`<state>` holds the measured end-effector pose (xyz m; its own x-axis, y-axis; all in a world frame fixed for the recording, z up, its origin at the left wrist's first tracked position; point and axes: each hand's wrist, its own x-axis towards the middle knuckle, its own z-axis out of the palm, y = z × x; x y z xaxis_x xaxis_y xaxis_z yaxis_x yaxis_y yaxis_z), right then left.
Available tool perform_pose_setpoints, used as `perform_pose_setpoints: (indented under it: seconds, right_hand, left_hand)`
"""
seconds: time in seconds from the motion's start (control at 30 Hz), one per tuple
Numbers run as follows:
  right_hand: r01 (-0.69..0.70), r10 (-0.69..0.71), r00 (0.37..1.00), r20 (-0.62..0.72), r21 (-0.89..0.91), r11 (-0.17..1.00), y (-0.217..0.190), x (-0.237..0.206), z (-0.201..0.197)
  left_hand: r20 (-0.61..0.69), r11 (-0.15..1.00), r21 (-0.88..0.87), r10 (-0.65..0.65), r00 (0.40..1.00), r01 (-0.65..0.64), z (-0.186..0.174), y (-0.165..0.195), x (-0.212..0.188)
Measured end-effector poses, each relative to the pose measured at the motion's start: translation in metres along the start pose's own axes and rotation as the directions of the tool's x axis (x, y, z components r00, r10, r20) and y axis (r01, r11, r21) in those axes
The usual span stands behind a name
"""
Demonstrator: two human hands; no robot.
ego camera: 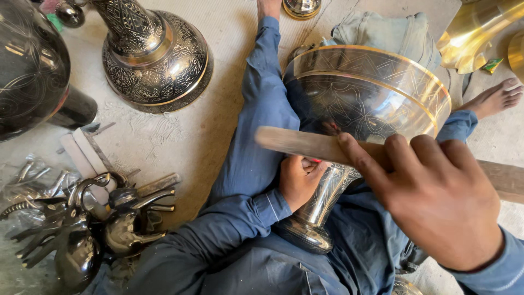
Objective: The person sits on the floor and uses a chisel and wooden mallet to engrave a decorative pattern onto the neck of a large silver-colored metal vessel. They repeatedly tap the chisel to create fine lines and adjust the vessel's position as needed.
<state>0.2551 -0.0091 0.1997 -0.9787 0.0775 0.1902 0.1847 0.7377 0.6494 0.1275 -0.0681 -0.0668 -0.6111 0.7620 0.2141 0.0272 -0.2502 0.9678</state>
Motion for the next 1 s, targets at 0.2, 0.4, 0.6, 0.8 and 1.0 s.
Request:
perform_pose_setpoints:
  seconds: [0.2,0.4,0.6,0.8,1.0]
  right_hand:
    - [-0.056,0.058,0.997,0.056,-0.049,0.997,-0.002,-0.006,0.004]
    - [-0.343,0.338,0.937,0.086,0.058,0.937,-0.007,-0.049,0.022]
    - [-0.585,0.608,0.787,0.11,0.447,0.676,-0.013,-0.107,0.06]
    - [-0.62,0.662,0.744,0.094,0.468,0.63,-0.019,-0.118,0.067]
    - [-0.518,0.53,0.846,0.064,0.336,0.786,-0.017,-0.101,0.058]
  left_hand:
    - [0.092,0.997,0.069,-0.04,0.995,0.033,-0.004,0.004,0.011]
    - [0.259,0.976,0.204,0.015,0.966,-0.069,-0.003,0.028,0.031]
    - [0.343,0.949,0.257,0.088,0.935,-0.184,-0.008,0.05,0.042]
    - [0.328,0.952,0.278,0.031,0.944,-0.127,-0.009,0.051,0.038]
    - [0.345,0.938,0.279,0.1,0.933,-0.203,-0.008,0.042,0.04]
